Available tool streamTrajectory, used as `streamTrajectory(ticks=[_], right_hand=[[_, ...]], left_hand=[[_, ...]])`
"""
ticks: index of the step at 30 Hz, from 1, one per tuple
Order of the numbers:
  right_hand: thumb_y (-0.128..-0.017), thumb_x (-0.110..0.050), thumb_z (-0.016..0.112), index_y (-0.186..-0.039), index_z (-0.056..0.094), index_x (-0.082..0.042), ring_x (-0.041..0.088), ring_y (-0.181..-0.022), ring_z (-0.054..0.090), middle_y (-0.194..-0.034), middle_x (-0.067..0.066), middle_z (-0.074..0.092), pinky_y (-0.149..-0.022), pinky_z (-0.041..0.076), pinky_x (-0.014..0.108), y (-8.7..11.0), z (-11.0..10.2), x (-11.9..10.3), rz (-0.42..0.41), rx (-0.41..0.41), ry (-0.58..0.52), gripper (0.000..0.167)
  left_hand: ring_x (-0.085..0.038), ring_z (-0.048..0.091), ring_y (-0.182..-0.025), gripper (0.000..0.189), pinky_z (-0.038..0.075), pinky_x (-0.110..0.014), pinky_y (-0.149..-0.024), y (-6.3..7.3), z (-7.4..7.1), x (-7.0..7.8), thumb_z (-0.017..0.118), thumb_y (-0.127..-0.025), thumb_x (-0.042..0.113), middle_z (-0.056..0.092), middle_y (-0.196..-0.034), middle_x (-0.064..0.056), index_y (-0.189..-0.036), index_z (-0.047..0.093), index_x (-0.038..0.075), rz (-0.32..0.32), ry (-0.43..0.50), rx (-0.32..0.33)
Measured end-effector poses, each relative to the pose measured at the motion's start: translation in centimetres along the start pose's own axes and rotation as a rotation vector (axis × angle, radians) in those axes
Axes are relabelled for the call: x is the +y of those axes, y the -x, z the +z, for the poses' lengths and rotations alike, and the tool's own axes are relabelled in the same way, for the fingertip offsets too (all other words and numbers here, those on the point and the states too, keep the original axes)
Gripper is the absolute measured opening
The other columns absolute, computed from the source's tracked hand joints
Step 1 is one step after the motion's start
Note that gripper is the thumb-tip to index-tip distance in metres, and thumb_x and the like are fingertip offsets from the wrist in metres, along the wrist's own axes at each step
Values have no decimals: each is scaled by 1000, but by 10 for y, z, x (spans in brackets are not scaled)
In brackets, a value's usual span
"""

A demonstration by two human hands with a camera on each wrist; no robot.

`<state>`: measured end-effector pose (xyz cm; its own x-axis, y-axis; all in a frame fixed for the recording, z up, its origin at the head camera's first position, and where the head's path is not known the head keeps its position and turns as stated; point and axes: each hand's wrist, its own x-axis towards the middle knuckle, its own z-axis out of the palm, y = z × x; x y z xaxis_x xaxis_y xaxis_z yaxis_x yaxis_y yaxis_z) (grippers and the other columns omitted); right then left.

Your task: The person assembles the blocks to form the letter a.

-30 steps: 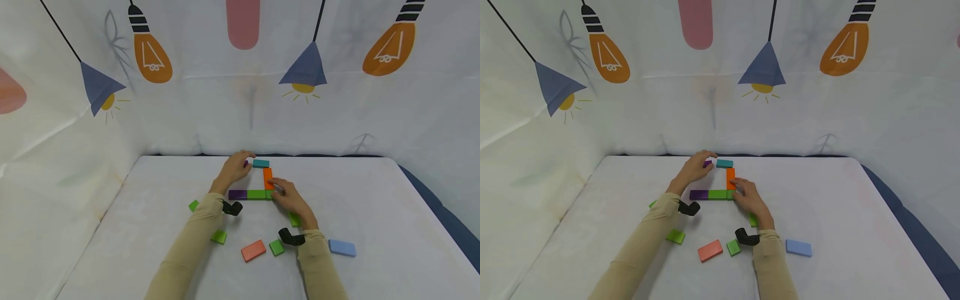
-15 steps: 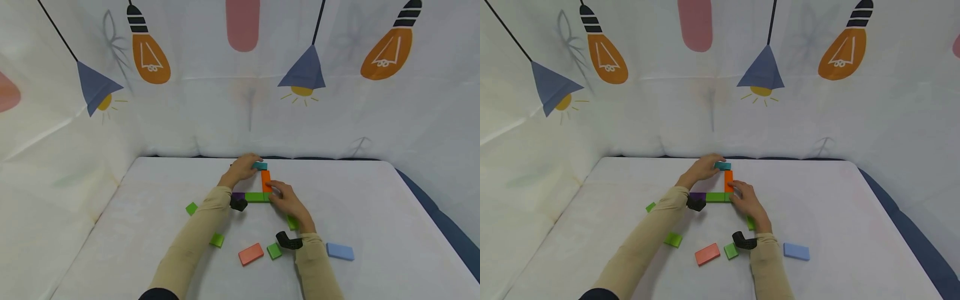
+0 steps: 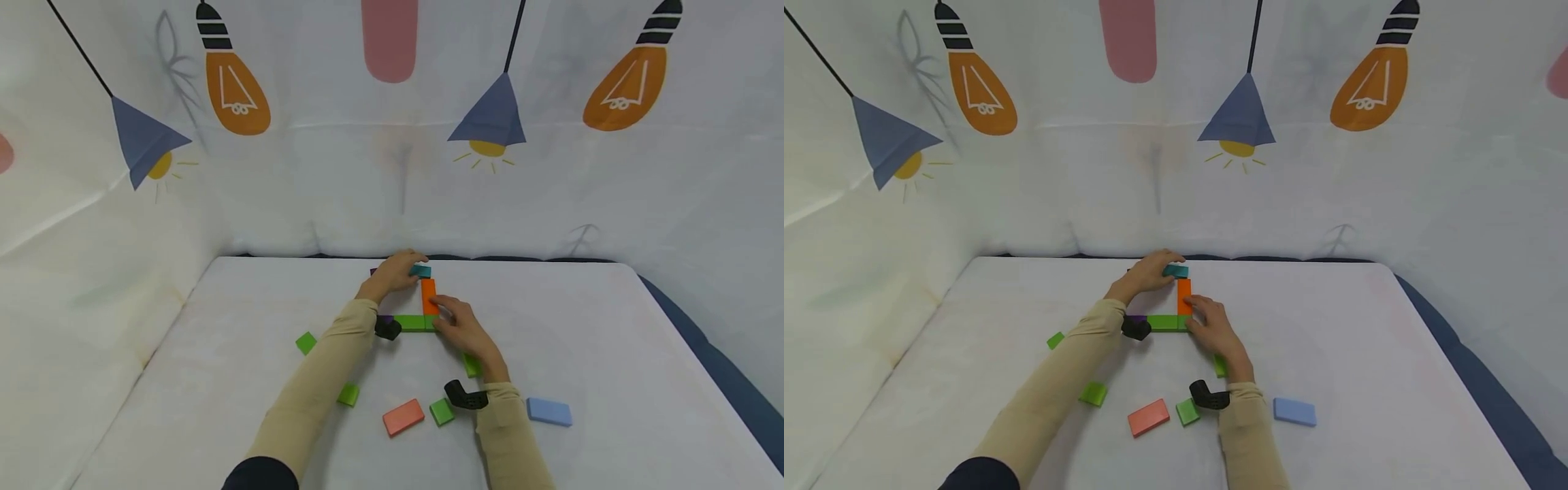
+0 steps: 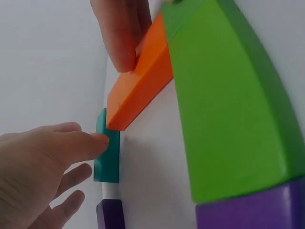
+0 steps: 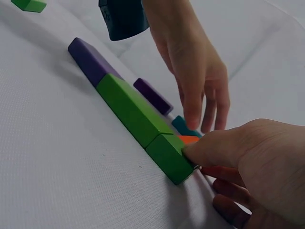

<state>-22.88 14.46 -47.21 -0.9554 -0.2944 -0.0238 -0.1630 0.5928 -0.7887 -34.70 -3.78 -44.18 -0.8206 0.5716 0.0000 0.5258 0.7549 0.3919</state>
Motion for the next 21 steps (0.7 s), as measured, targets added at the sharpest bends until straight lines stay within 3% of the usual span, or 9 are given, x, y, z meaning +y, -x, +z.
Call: streamTrajectory(ticks=[10,21], right_hand=[[-93,-14,56,-139,46,-11,34,-136,29,-148,13,38,-107,32,54,1,0,-3,32,9,-12,47],[-93,-15,55,-139,45,-12,34,-136,29,-149,12,37,-108,32,54,0,2,-2,34,4,-8,47]], left_hand=[[-25,48,-125,45,37,-36,-108,-6,-7,2,60,-92,13,50,-137,-12,-136,50,8,68,-15,-98],[-24,48,-122,43,37,-35,-108,-11,-1,1,59,-93,11,50,-135,-11,-135,51,10,34,-14,-135]])
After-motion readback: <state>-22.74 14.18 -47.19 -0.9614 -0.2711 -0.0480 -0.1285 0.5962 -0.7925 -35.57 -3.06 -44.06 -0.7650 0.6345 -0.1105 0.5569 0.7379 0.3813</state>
